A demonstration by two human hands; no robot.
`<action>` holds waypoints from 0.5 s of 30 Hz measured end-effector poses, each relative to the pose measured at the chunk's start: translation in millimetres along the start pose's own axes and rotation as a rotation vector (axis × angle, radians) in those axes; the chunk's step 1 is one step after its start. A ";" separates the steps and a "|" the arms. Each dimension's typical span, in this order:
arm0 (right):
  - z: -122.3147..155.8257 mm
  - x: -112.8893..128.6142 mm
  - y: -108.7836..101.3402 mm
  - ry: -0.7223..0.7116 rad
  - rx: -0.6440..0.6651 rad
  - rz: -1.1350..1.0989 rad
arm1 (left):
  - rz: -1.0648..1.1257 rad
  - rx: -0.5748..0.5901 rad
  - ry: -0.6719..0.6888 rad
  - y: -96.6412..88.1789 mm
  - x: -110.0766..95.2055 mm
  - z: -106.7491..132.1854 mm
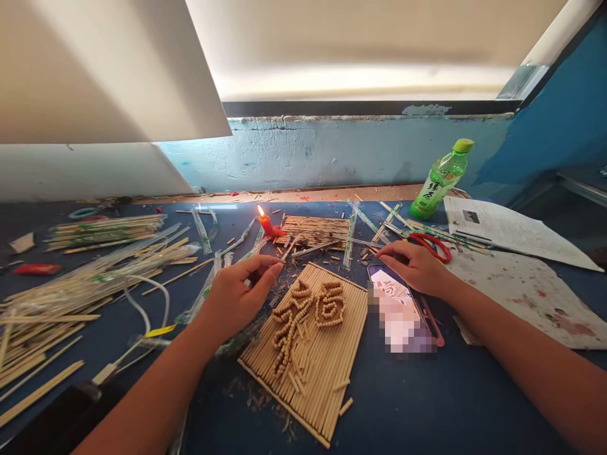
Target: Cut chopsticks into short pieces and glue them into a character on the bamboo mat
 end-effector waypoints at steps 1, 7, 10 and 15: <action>-0.1 -0.8 -0.1 0.003 -0.001 0.000 | 0.007 0.008 -0.004 1.0 0.0 -0.1; 0.1 -2.2 0.3 -0.006 0.002 0.013 | 0.006 0.077 -0.003 8.4 -3.0 2.1; 0.4 -0.7 -1.4 -0.022 0.010 0.027 | -0.002 0.066 0.015 8.8 -5.8 2.9; 16.3 46.3 -13.2 -0.216 0.018 0.051 | -0.021 0.050 0.027 7.4 -8.2 2.6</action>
Point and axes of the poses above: each hand's wrist, its own z-axis away from the middle knuckle, its own y-axis out of the palm, x = y × z, the point moved 5 cm from there along -z, towards the middle knuckle, and after that the axes turned 5 degrees about z, right-handed, at the moved point
